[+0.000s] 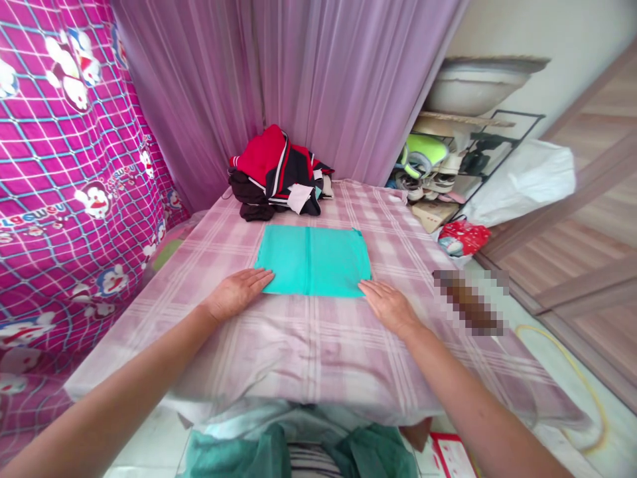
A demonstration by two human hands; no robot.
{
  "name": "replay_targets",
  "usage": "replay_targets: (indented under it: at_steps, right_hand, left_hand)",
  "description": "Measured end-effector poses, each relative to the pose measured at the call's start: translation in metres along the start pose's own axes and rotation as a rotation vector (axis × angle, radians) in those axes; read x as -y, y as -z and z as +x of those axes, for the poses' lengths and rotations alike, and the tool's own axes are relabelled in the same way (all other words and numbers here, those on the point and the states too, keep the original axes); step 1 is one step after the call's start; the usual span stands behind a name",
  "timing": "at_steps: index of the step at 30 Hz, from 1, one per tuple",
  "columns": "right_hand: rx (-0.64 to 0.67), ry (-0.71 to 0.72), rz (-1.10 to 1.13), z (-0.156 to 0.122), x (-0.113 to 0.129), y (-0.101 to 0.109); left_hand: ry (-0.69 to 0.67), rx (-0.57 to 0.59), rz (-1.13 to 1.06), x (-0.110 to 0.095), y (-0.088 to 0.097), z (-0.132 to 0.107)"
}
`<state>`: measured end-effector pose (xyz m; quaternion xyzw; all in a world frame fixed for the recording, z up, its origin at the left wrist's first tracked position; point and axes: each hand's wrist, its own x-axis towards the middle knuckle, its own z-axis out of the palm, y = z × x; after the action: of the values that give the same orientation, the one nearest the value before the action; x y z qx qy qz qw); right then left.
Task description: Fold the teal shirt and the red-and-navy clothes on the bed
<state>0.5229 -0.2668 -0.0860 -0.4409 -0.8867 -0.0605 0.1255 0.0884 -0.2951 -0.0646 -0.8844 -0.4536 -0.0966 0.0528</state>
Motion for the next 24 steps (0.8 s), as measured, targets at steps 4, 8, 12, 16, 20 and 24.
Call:
replay_targets:
  at_steps: [4,8,12,16,20,24]
  right_hand:
    - [0.011,-0.042,-0.021,0.002,0.006,0.005]
    - [0.013,-0.078,-0.014,-0.002,0.012,0.0]
    - [-0.008,-0.081,0.024,-0.004,0.016,0.004]
    - [-0.058,-0.142,0.002,0.007,0.026,0.027]
    - [-0.151,-0.319,0.009,0.052,0.045,0.049]
    - [-0.173,-0.372,0.037,0.104,0.075,0.042]
  left_hand:
    - [0.003,-0.033,-0.012,0.003,-0.001,-0.002]
    - [0.039,0.019,-0.023,0.002,-0.003,-0.006]
    - [0.061,0.109,0.019,-0.002,0.003,-0.011]
    - [0.102,0.133,0.053,-0.01,0.021,-0.009]
    - [0.19,0.069,0.023,-0.028,0.039,0.023]
    - [0.29,-0.076,-0.049,-0.055,0.035,0.078]
